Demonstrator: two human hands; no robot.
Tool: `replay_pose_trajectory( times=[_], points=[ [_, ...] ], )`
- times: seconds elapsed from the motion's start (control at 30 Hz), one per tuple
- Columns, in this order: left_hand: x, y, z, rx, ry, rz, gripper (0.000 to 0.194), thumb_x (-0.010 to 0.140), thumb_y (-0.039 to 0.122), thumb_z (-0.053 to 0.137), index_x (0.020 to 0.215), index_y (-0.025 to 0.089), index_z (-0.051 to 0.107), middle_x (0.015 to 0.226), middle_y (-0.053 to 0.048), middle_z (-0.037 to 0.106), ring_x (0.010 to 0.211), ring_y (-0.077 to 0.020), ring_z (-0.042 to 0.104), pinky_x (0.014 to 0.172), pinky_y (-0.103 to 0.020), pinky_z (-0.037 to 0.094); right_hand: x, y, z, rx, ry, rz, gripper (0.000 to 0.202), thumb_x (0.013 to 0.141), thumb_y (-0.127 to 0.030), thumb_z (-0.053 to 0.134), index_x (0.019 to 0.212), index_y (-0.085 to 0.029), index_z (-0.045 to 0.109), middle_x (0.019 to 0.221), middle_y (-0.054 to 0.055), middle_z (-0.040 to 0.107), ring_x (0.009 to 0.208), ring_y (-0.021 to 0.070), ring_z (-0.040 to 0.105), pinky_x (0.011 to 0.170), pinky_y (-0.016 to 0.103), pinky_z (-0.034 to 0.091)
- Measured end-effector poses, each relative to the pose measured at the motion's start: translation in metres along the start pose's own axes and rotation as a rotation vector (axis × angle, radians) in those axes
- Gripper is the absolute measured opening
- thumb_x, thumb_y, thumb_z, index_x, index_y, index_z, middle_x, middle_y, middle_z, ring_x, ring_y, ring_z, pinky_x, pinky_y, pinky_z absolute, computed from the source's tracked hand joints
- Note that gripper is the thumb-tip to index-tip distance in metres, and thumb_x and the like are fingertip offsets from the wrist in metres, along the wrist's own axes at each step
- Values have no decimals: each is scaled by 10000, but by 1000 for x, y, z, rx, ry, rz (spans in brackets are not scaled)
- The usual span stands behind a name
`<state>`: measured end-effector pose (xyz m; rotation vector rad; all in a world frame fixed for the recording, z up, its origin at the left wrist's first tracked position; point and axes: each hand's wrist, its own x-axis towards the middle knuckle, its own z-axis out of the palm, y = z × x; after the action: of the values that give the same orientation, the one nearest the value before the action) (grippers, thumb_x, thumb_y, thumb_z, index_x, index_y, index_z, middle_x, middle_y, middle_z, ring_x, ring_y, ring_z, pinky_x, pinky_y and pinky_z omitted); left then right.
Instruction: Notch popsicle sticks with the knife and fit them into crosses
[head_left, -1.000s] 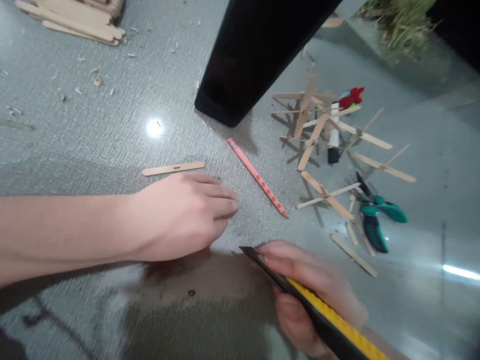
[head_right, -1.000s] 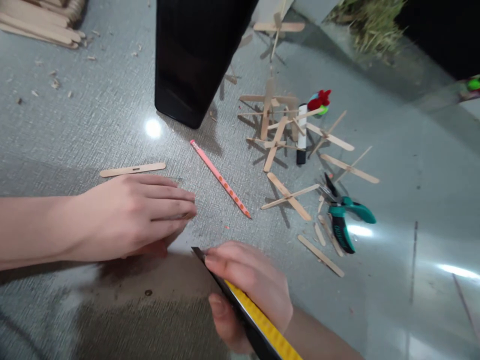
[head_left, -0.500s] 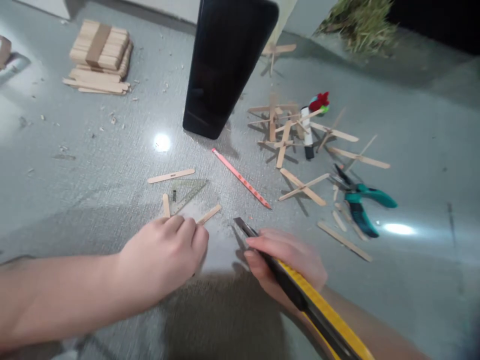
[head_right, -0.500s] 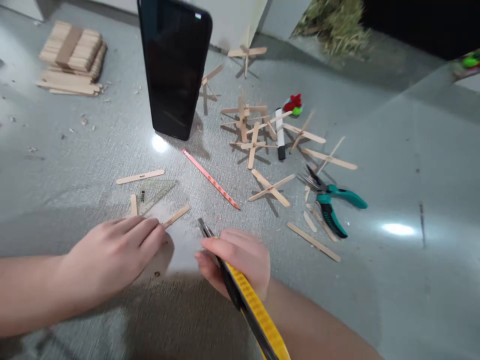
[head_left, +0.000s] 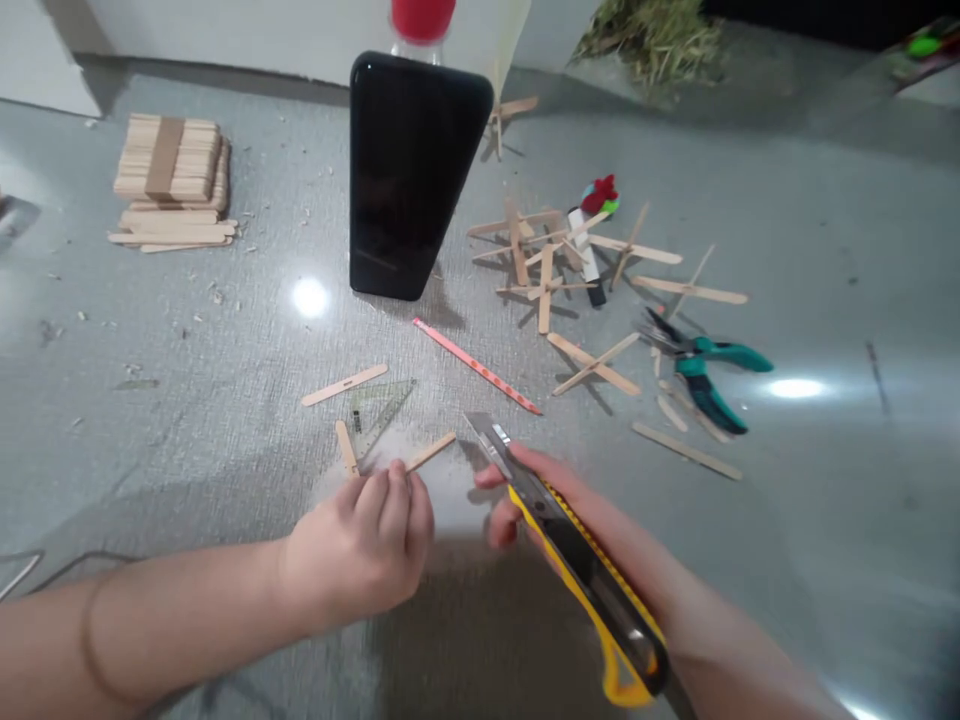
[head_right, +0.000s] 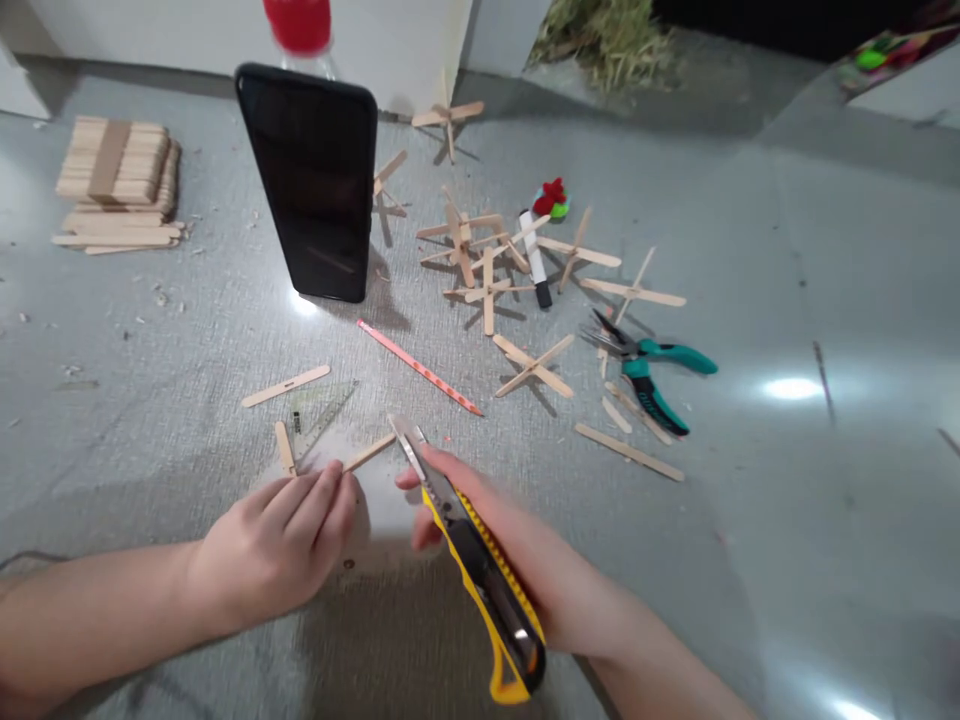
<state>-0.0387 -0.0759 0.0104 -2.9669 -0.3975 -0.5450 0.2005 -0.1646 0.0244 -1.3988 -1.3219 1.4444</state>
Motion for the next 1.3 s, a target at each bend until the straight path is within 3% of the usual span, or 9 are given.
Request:
replay_pose_trajectory(
  times=[0.07, 0.17, 0.33, 0.5, 0.6, 0.7, 0.77, 0.9, 1.3],
  points=[
    [-2, 1, 0, 9, -1, -1, 265, 796, 68, 593, 1026, -3, 702, 922, -212, 738, 743, -240, 709, 599, -328, 620, -15, -1, -3, 34, -40, -40, 521, 1011, -300, 508, 1512, -364, 381, 1191, 89, 733, 813, 198, 775, 792, 345, 649],
    [-2, 3, 0, 22, 1, 21, 256, 809, 67, 577, 1009, -14, 714, 924, -227, 743, 755, -249, 706, 595, -330, 624, -34, 0, -2, 67, -93, -47, 661, 1001, -309, 526, 1563, -427, 200, 1334, 95, 663, 802, 198, 776, 802, 365, 650],
    [-3, 5, 2, 13, 18, 16, 299, 825, 59, 517, 1012, -40, 728, 960, -246, 753, 763, -267, 727, 605, -346, 633, -36, 3, 4, 263, -81, 63, 595, 1035, -343, 404, 1558, -464, 149, 1609, 119, 359, 848, 199, 758, 733, 405, 648],
    [-2, 6, 4, -7, 34, 9, 305, 812, 54, 515, 1001, -84, 712, 931, -258, 753, 734, -292, 744, 576, -361, 630, -31, 2, 12, 339, -13, 205, 646, 943, -571, 515, 1525, -359, 332, 1549, 129, 444, 775, 173, 698, 661, 349, 620],
    [0, 7, 4, -19, 17, 1, 305, 820, 53, 510, 1003, -99, 701, 925, -266, 751, 734, -297, 750, 584, -365, 635, -34, 0, 26, 11, 34, 230, 578, 1011, -387, 444, 1556, -333, 260, 1469, 135, 541, 813, 160, 718, 657, 283, 621],
    [1, 7, 4, -20, 18, -3, 301, 811, 61, 537, 1004, -106, 695, 907, -264, 752, 710, -291, 747, 576, -358, 632, -36, -5, 39, -440, 91, 175, 608, 991, -226, 459, 1558, -298, 251, 1391, 112, 621, 1113, 194, 702, 906, 309, 606],
    [2, 7, 3, -24, 25, 3, 301, 802, 79, 564, 995, -113, 693, 898, -269, 751, 692, -293, 743, 564, -356, 626, -35, -7, 44, -585, 94, 95, 607, 974, -171, 456, 1544, -277, 279, 1389, 99, 628, 1215, 184, 657, 993, 300, 567],
    [2, 6, 3, -41, 37, 9, 314, 780, 87, 589, 992, -121, 691, 905, -284, 746, 696, -306, 747, 553, -350, 619, -32, -6, 47, -659, 42, -2, 607, 960, -110, 416, 1540, -244, 298, 1429, 99, 596, 1280, 154, 611, 1037, 263, 533],
    [2, 6, 4, -72, 14, 17, 334, 769, 108, 601, 1004, -110, 693, 945, -289, 743, 727, -319, 751, 568, -360, 622, -29, -10, 46, -695, 39, -23, 598, 959, -80, 405, 1536, -211, 322, 1427, 82, 592, 1312, 115, 576, 1076, 218, 490]
  ],
)
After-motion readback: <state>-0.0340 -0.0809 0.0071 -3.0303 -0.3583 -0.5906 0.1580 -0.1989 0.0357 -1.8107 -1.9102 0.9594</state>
